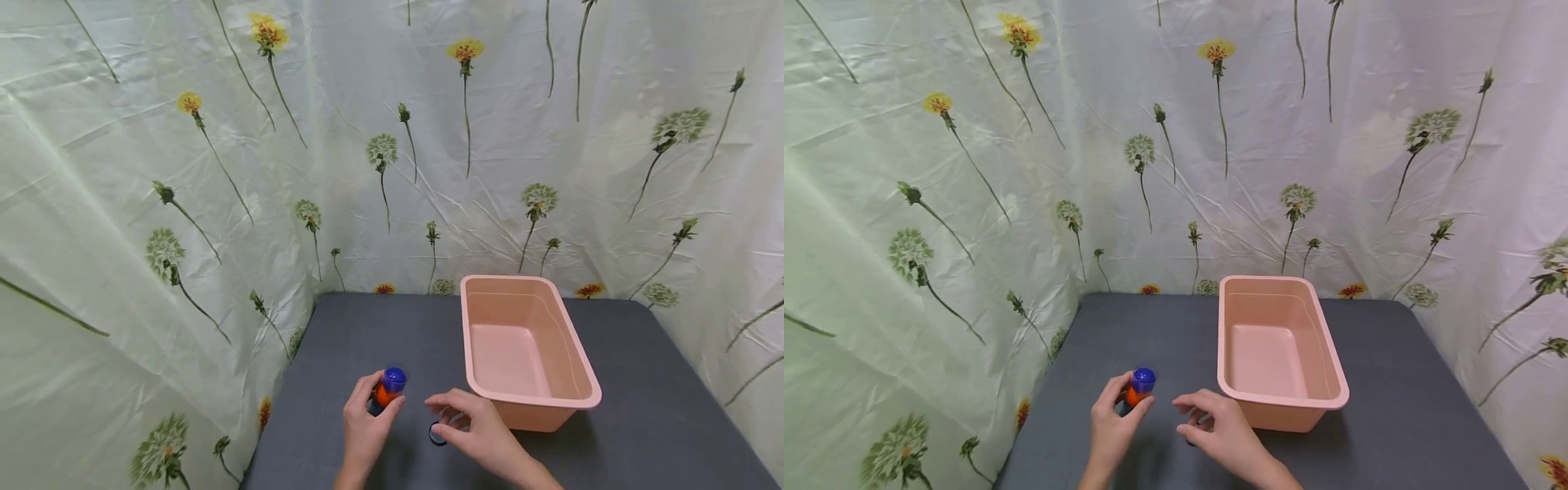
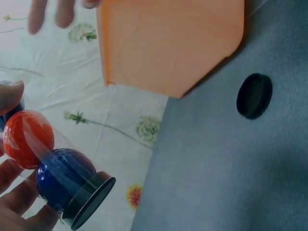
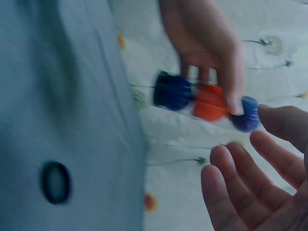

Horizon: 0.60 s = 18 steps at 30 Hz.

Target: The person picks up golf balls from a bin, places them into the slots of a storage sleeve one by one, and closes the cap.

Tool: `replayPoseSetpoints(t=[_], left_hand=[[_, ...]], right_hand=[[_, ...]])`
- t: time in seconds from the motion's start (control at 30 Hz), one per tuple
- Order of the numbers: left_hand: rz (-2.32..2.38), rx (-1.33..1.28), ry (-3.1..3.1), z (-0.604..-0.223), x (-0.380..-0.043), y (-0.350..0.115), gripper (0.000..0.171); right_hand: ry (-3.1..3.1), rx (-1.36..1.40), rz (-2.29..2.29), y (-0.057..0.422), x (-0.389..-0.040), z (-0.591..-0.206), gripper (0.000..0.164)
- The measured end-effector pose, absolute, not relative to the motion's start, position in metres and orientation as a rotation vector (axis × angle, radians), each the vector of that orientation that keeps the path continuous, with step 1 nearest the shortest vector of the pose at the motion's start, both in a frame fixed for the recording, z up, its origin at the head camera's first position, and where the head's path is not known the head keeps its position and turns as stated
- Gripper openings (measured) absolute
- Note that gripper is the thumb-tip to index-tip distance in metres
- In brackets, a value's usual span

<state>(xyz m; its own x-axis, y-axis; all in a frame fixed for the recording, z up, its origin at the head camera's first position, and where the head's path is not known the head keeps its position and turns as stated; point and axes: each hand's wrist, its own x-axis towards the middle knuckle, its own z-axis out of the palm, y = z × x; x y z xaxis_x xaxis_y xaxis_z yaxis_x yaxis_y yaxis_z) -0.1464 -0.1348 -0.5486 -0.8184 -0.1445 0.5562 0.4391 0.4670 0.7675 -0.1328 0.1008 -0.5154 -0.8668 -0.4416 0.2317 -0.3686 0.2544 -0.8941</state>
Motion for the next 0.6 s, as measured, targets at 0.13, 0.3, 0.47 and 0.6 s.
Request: replayPoseSetpoints(t=[0.13, 0.3, 0.47, 0.6], left_hand=[[-1.356, -0.188, -2.157, -0.549, -0.144, -0.14, 0.049], [-1.376, -0.135, -2.167, -0.55, -0.14, -0.145, 0.049], [-1.395, -0.095, -2.184, -0.549, -0.136, -0.148, 0.049], [-1.409, -0.072, -2.195, -0.55, -0.134, -0.15, 0.048]], right_hand=[[2.445, -0.794, -1.697, 0.093, -0.129, -0.54, 0.035], [2.549, -0.821, -1.67, 0.089, -0.128, -0.572, 0.041], [2.632, -0.735, -1.597, 0.089, -0.131, -0.596, 0.045], [2.75, -0.667, -1.477, 0.089, -0.133, -0.612, 0.049]])
